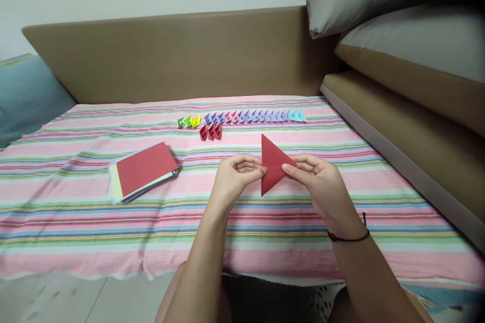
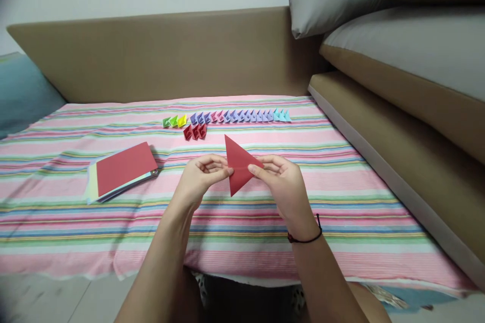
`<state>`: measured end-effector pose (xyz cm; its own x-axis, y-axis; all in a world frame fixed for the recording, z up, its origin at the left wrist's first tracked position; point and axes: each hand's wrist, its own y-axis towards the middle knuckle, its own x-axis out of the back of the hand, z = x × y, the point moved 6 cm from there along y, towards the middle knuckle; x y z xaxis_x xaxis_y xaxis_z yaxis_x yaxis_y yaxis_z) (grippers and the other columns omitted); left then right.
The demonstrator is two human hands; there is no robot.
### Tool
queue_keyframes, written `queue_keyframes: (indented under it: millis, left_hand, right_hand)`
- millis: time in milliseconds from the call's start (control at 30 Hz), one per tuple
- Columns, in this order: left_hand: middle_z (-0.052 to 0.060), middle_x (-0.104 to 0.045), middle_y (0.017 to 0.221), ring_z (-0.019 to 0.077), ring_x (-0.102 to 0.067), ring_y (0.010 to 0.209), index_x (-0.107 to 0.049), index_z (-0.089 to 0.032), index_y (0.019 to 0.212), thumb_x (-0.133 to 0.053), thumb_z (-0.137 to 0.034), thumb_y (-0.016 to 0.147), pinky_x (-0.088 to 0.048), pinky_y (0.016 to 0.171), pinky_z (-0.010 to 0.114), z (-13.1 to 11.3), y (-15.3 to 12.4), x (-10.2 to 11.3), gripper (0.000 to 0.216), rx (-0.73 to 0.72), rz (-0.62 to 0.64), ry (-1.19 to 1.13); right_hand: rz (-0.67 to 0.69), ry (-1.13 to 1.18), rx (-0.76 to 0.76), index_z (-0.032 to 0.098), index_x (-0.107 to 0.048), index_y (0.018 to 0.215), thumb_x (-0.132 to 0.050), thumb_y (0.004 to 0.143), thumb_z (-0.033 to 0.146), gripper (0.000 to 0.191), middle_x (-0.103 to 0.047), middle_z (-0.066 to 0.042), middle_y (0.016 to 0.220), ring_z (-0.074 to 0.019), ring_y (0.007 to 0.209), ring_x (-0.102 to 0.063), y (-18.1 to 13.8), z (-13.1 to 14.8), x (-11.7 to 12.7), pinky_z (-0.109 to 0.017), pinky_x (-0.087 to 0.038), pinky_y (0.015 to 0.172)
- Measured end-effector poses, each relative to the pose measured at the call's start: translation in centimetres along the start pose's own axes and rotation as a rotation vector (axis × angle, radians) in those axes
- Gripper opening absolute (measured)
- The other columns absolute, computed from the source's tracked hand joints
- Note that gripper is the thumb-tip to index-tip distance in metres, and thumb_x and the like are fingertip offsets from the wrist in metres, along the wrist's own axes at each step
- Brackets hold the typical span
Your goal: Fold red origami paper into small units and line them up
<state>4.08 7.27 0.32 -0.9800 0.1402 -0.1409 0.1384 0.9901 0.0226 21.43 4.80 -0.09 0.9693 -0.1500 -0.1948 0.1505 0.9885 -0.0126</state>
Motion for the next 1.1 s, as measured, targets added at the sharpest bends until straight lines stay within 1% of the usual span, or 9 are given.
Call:
queue_keyframes:
  millis: [100, 167, 267, 300, 400, 600, 800, 1000, 1100]
  left_hand:
    - [0.001, -0.066, 0.067, 0.0111, -0.062, 0.067, -0.067, -0.014, 0.071, -0.079, -0.019, 0.057, -0.049, 0.069, 0.022, -0.6, -0.1, 1.2, 0.019, -0.011, -0.041, -0.010]
    - [0.001, -0.067, 0.072, 0.0111, -0.062, 0.072, -0.068, -0.015, 0.079, -0.079, -0.020, 0.058, -0.049, 0.072, 0.022, -1.0, -0.1, 1.6, 0.024, -0.035, -0.054, -0.053]
    - [0.003, -0.070, 0.088, 0.0145, -0.065, 0.083, -0.065, -0.018, 0.100, -0.080, -0.020, 0.058, -0.050, 0.078, 0.026, -0.7, -0.1, 0.4, 0.044, -0.009, 0.022, -0.120]
    - [0.004, -0.070, 0.090, 0.0163, -0.066, 0.083, -0.065, -0.017, 0.101, -0.081, -0.020, 0.057, -0.051, 0.077, 0.028, -0.3, -0.1, -0.3, 0.047, 0.017, 0.059, -0.135]
    - [0.008, -0.072, 0.085, 0.0200, -0.067, 0.078, -0.068, -0.012, 0.087, -0.081, -0.025, 0.057, -0.052, 0.074, 0.031, 0.5, -0.2, -1.6, 0.035, 0.050, 0.071, -0.086]
    - [0.008, -0.073, 0.079, 0.0200, -0.067, 0.070, -0.071, -0.012, 0.080, -0.081, -0.027, 0.056, -0.051, 0.064, 0.028, 0.8, -0.3, -1.1, 0.030, 0.068, -0.009, 0.019]
    - [0.008, -0.073, 0.083, 0.0202, -0.067, 0.074, -0.069, -0.012, 0.082, -0.078, -0.025, 0.060, -0.052, 0.068, 0.029, 1.1, -0.3, -1.3, 0.027, 0.083, -0.028, -0.028]
    - [0.004, -0.073, 0.081, 0.0185, -0.067, 0.074, -0.067, -0.014, 0.080, -0.074, -0.020, 0.061, -0.052, 0.069, 0.027, 0.9, -0.3, -1.4, 0.021, 0.031, -0.026, -0.027]
    - [0.003, -0.072, 0.076, 0.0171, -0.066, 0.069, -0.067, -0.014, 0.076, -0.073, -0.019, 0.060, -0.051, 0.065, 0.026, 0.6, -0.3, -1.5, 0.018, 0.010, -0.003, 0.027]
  right_hand:
    - [-0.081, 0.008, 0.017, 0.017, -0.065, 0.081, -0.080, 0.060, 0.029, 0.028, -0.073, -0.005, 0.080, -0.0197, 0.074, -0.069, 0.1, 0.1, 0.8, -0.033, -0.055, 0.071]
    - [-0.109, 0.023, 0.028, 0.018, -0.065, 0.081, -0.080, 0.060, 0.028, 0.027, -0.073, -0.004, 0.080, -0.0190, 0.075, -0.069, 0.1, 0.2, 1.0, -0.032, -0.055, 0.072]
    - [-0.055, 0.016, 0.034, 0.018, -0.065, 0.081, -0.079, 0.062, 0.029, 0.026, -0.073, -0.005, 0.081, -0.0195, 0.077, -0.069, 0.0, 0.0, 0.2, -0.032, -0.056, 0.073]
    - [-0.028, 0.008, 0.041, 0.018, -0.065, 0.081, -0.078, 0.063, 0.030, 0.025, -0.073, -0.005, 0.082, -0.0201, 0.078, -0.069, -0.1, -0.1, -0.2, -0.033, -0.056, 0.074]
    - [0.024, -0.019, 0.058, 0.017, -0.066, 0.084, -0.077, 0.066, 0.033, 0.026, -0.073, -0.006, 0.085, -0.0213, 0.082, -0.069, -0.3, -0.5, -1.1, -0.034, -0.056, 0.076]
    - [0.055, -0.060, 0.039, 0.017, -0.068, 0.092, -0.071, 0.073, 0.035, 0.026, -0.074, -0.004, 0.077, -0.0202, 0.079, -0.070, -0.3, -0.7, -0.9, -0.035, -0.055, 0.079]
    - [-0.093, -0.276, 0.206, 0.018, -0.066, 0.094, -0.068, 0.075, 0.035, 0.026, -0.073, -0.005, 0.074, -0.0222, 0.078, -0.069, -0.9, 0.8, -0.9, -0.034, -0.055, 0.072]
    - [0.063, -0.205, 0.184, 0.017, -0.064, 0.097, -0.070, 0.073, 0.036, 0.031, -0.073, -0.004, 0.078, -0.0211, 0.078, -0.069, -0.4, -0.2, -1.9, -0.034, -0.054, 0.075]
    - [0.078, -0.206, 0.158, 0.017, -0.064, 0.099, -0.072, 0.071, 0.035, 0.034, -0.073, -0.004, 0.075, -0.0214, 0.076, -0.069, -0.3, -0.5, -1.9, -0.034, -0.054, 0.073]
